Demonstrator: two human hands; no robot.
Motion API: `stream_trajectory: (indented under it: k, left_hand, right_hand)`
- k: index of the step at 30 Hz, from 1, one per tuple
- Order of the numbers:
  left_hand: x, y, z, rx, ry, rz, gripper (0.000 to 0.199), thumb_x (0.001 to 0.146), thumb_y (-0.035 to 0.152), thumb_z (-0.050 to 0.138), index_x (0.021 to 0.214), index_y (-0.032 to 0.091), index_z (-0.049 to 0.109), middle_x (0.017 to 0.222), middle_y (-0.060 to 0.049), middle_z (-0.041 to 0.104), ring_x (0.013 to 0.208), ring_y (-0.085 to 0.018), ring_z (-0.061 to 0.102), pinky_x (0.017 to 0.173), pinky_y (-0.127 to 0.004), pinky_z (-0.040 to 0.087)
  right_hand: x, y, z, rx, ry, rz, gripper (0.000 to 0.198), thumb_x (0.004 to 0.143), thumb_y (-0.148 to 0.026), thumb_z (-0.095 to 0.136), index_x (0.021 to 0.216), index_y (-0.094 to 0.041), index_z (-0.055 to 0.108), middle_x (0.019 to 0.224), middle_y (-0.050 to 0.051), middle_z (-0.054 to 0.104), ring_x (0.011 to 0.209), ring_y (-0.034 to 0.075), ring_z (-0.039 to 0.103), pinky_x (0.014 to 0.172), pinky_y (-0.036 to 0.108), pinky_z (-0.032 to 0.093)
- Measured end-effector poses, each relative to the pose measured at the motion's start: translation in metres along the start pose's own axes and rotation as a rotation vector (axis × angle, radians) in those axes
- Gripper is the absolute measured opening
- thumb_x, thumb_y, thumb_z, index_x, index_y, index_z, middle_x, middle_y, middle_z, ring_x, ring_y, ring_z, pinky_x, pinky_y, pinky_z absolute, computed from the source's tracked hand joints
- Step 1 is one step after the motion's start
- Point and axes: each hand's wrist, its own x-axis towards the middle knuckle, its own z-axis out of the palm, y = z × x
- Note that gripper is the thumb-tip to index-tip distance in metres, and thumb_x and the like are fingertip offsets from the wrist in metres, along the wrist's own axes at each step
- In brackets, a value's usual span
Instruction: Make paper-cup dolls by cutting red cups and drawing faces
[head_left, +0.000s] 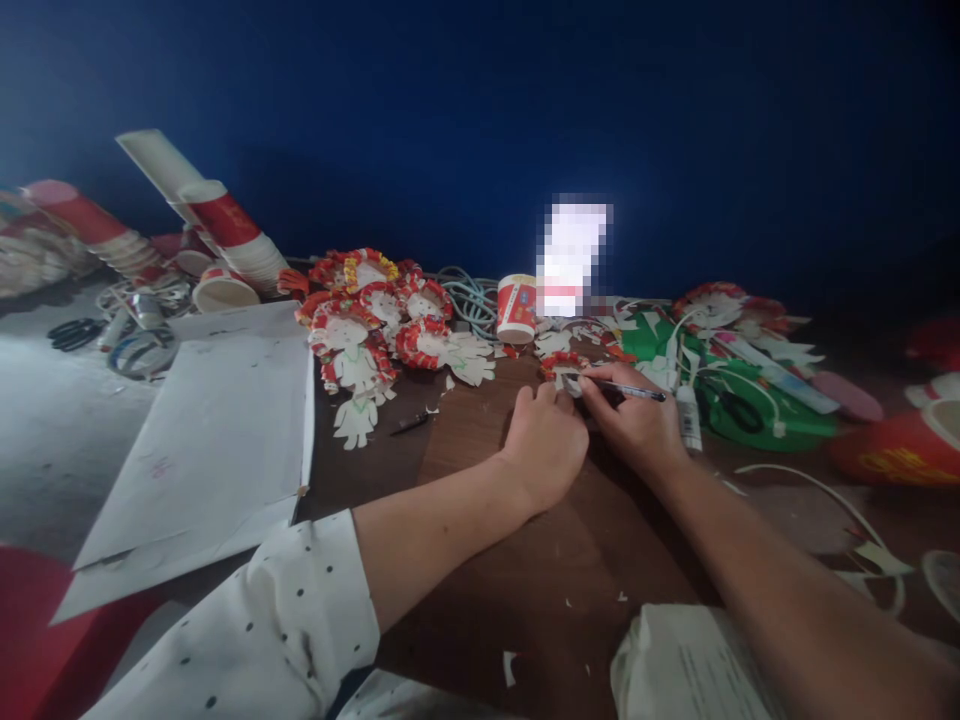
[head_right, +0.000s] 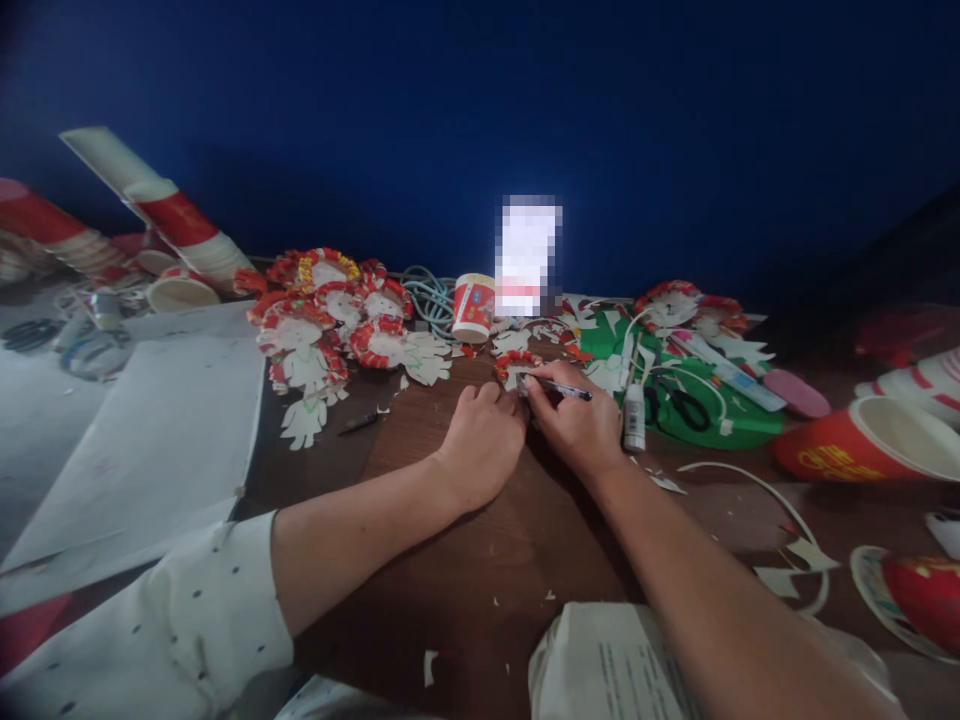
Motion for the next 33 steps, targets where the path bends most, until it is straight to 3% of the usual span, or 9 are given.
stream_trajectory:
  k: [12, 24, 33]
  left_hand:
    - [0.0007, -0.0004, 0.0004, 0.029, -0.006, 0.003, 0.028, 0.088, 0.019, 0.046, 0.108, 0.009, 0.062, 0.101, -0.014, 0.063, 0.096, -0.026, 0.050, 0.078, -0.039, 0.037]
    - [-0.0013, -0.0015, 0.0027, 0.013, 0.037, 0.023, 0.019, 0.085, 0.016, 0.049, 0.094, 0.010, 0.065, 0.095, -0.014, 0.062, 0.093, -0.026, 0.050, 0.075, -0.039, 0.036]
    - [0.0001, -0.0006, 0.0009, -0.003, -0.003, 0.016, 0.022, 0.087, 0.018, 0.047, 0.096, 0.011, 0.065, 0.098, -0.013, 0.063, 0.095, -0.026, 0.050, 0.077, -0.040, 0.037]
  right_hand:
    - [-0.0001, -0.0014, -0.0003, -0.003, 0.015, 0.006, 0.021, 0.087, -0.037, 0.053, 0.092, -0.022, 0.067, 0.094, 0.005, 0.071, 0.089, 0.023, 0.066, 0.079, 0.035, 0.050]
    - [-0.0006, -0.0062, -0.0092, 0.015, 0.265, -0.059, 0.016, 0.084, -0.033, 0.058, 0.089, -0.020, 0.066, 0.083, 0.006, 0.069, 0.073, 0.018, 0.064, 0.067, 0.030, 0.050]
    - [-0.0014, -0.0006, -0.0025, -0.007, 0.144, -0.010, 0.017, 0.084, -0.035, 0.057, 0.089, -0.021, 0.067, 0.088, 0.005, 0.071, 0.079, 0.021, 0.066, 0.071, 0.032, 0.051]
